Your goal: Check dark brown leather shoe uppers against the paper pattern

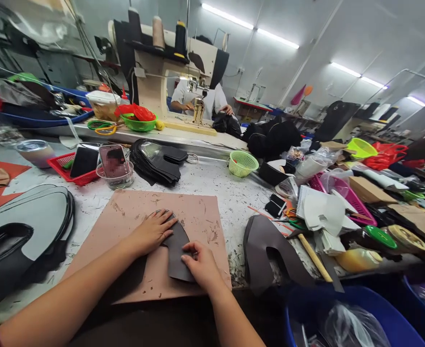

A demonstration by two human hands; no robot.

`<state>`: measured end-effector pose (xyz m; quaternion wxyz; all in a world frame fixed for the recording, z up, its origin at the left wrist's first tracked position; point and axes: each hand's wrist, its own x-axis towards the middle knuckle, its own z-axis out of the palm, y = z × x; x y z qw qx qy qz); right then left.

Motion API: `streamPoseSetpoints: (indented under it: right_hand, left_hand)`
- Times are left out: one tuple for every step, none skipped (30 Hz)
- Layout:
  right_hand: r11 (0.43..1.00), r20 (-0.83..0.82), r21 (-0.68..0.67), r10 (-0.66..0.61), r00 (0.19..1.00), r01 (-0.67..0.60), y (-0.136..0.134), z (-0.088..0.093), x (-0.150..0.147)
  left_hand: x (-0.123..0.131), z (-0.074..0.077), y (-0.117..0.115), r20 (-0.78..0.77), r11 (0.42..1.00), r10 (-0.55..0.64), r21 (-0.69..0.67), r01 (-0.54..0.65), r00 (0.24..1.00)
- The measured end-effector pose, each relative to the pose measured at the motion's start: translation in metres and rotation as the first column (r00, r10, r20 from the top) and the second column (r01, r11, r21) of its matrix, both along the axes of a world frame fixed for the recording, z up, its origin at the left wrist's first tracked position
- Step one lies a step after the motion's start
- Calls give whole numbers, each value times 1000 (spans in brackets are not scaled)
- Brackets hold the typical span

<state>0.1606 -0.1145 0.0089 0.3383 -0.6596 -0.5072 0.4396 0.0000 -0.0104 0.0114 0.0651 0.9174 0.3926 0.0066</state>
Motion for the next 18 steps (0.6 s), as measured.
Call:
streamPoseSetpoints:
  right_hand:
    - [998,-46,-52,-37,998,35,-11,-2,3]
    - [993,-76,-95,-74,994,66,-21,-4,5]
    - [988,-93,-123,-106,990,94,-29,-6,7]
    - [984,-92,-135,-130,987,117,-36,-7,8]
    - [982,-73,-131,-143,987,133,-41,-7,8]
    - [984,-37,-108,-145,989,141,-44,-6,9]
    - [987,10,-72,-140,990,141,-46,-4,9]
    - [990,62,-35,-134,989,136,-46,-2,9]
    - [992,115,-5,-126,985,128,-46,0,8]
    - [993,166,16,-117,979,116,-46,3,9]
    - [994,207,30,-107,973,103,-45,5,9]
    - [995,241,35,-97,966,91,-44,7,9]
    - [996,269,35,-85,959,79,-43,9,9]
    - [997,292,31,-73,954,66,-42,10,9]
    - [998,313,25,-56,948,50,-42,11,9]
    - [999,338,21,-35,940,30,-42,11,8]
    - [1000,378,24,-16,925,7,-43,11,8]
    - [999,437,35,-1,900,-16,-44,11,7]
  left_hand:
    - [0,-1,1,0,1000,4,-3,-4,1000]
    - [0,-2,2,3,1000,7,-5,-7,1000]
    - [0,-2,3,7,1000,8,-5,-8,1000]
    - [1,-3,4,11,1000,8,-3,-8,1000]
    - [1,-3,4,12,1000,6,1,-6,1000]
    - [2,-4,5,12,1000,3,6,-3,1000]
    - [2,-5,5,9,1000,1,15,-1,1000]
    - [3,-5,6,3,1000,-2,24,2,1000]
    - [3,-6,6,-6,999,-4,33,4,1000]
    - [4,-6,6,-18,999,-4,41,5,1000]
    - [4,-6,6,-31,999,-5,46,7,1000]
    - [5,-6,7,-44,999,-5,46,7,999]
    - [5,-5,7,-56,999,-5,45,8,998]
    - [6,-5,7,-64,999,-5,43,8,998]
    - [6,-4,7,-68,999,-6,42,8,998]
    - [7,-4,6,-69,999,-5,38,7,998]
    - [7,-3,5,-69,999,-2,33,4,998]
    - [8,-3,3,-67,1000,2,26,0,998]
